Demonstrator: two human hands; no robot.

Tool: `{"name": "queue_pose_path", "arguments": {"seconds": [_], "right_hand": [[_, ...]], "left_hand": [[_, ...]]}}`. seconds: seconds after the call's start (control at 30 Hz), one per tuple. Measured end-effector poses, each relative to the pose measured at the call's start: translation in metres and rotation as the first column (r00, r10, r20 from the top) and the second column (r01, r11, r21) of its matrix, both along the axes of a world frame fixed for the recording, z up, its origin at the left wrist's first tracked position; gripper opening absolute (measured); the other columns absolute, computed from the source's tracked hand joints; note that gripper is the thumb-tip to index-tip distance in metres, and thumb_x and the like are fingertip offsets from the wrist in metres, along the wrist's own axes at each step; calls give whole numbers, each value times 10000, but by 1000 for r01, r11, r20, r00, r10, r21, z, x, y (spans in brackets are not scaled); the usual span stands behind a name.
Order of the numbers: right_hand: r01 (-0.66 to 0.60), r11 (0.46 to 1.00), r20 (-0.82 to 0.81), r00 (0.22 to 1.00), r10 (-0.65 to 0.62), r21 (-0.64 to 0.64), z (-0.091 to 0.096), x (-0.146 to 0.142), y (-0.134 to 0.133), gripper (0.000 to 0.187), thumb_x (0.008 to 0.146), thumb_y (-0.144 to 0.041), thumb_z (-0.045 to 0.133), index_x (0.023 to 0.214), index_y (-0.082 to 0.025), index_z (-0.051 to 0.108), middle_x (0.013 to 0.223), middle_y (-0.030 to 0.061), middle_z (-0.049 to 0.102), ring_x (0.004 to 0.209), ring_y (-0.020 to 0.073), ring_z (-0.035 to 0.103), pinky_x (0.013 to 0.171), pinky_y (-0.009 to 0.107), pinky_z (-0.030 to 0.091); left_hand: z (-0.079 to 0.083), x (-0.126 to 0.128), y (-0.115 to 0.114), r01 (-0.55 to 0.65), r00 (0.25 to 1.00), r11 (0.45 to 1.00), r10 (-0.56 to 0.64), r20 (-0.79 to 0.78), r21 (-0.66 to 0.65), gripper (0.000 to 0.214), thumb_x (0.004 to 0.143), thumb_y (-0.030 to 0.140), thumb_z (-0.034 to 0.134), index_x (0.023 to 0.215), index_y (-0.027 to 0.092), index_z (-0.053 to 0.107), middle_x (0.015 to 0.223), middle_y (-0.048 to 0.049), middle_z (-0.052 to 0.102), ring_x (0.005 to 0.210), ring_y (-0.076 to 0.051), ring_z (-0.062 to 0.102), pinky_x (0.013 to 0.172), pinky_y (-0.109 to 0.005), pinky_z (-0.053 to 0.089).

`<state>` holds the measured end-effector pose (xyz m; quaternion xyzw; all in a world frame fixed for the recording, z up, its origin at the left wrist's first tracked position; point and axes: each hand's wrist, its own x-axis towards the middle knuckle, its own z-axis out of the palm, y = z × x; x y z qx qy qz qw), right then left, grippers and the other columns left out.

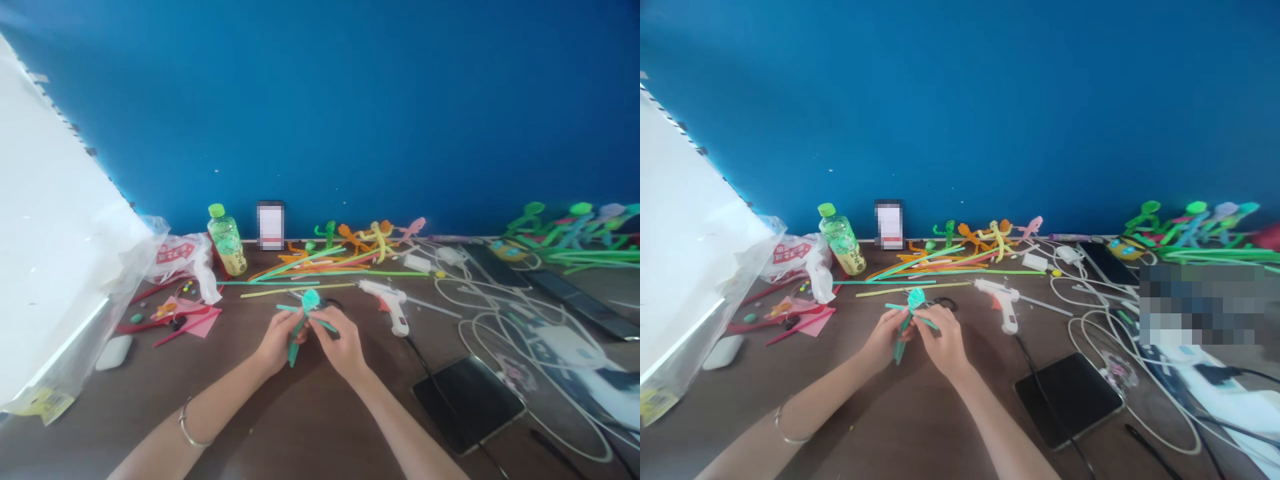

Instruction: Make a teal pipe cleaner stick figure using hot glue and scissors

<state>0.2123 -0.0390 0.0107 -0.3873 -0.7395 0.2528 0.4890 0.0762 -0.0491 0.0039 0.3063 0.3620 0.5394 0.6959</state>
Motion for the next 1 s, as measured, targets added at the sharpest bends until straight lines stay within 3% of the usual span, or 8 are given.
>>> {"name": "queue_pose_path", "arguments": {"seconds": [0.23, 0.37, 0.5, 0.6, 0.7, 0.8, 0.9, 1.0], "right_hand": [[-19, 1000, 68, 998, 19, -6, 8, 6, 3, 150, 816, -277, 521, 805, -244, 666, 776, 30, 682, 773, 183, 607, 763, 340, 448], [-21, 1000, 75, 997, 21, -9, 5, 7, 3, 167, 815, -286, 518, 935, -232, 620, 884, 47, 660, 842, 190, 598, 779, 333, 446], [132, 988, 199, 969, -145, 79, 0, 5, 4, 292, 829, -291, 484, 1104, -194, 504, 918, 70, 619, 857, 193, 577, 851, 386, 402], [262, 951, 408, 859, -308, 165, 5, 11, 2, 225, 836, -312, 452, 989, -175, 544, 899, 91, 595, 880, 221, 556, 905, 457, 339], [391, 903, 659, 635, -404, 177, 16, 32, -4, 246, 801, -388, 479, 758, -170, 584, 896, 136, 555, 888, 288, 529, 810, 508, 373], [529, 837, 821, 412, -395, 137, 27, 62, -17, 353, 775, -482, 479, 753, -151, 602, 939, 197, 536, 917, 371, 508, 674, 543, 402], [665, 747, 903, 332, -274, -18, 31, 86, -28, 401, 789, -509, 442, 780, -143, 605, 825, 178, 558, 872, 365, 538, 622, 472, 428], [688, 698, 921, 374, -106, -199, 28, 95, -34, 416, 844, -476, 345, 751, -147, 582, 767, 144, 580, 839, 329, 576, 660, 435, 430]], "left_hand": [[-2, -3, 2, -2, 996, 1000, 4, -87, 20, 354, 664, 430, 661, 577, 103, 558, 418, 49, 356, 396, -39, 309, 407, -200, 193], [-5, -3, 6, -46, 996, 998, 48, -74, 37, 332, 658, 417, 670, 619, 101, 576, 487, 37, 403, 440, -38, 346, 424, -191, 257], [-8, -8, 11, -129, 990, 991, 131, -49, 35, 274, 620, 335, 720, 696, 109, 585, 649, 5, 503, 534, -39, 431, 510, -181, 363], [-9, -11, 12, -149, 988, 988, 150, -28, 34, 286, 634, 343, 709, 755, 126, 567, 708, 1, 518, 575, -51, 465, 517, -182, 384], [-8, -13, 12, -127, 991, 991, 129, -31, 50, 291, 683, 393, 658, 761, 147, 523, 696, 16, 507, 499, -34, 417, 414, -157, 294], [-9, -15, 14, -105, 992, 990, 111, -54, 97, 302, 707, 398, 633, 687, 137, 484, 625, 41, 458, 419, -2, 304, 378, -147, 199], [-10, -16, 17, -108, 992, 988, 114, -53, 107, 327, 706, 402, 632, 641, 131, 462, 580, 54, 421, 404, 4, 279, 378, -149, 186], [-12, -16, 17, -98, 994, 990, 103, -42, 105, 336, 703, 405, 633, 630, 135, 447, 567, 57, 416, 395, 1, 286, 375, -150, 192]]}}
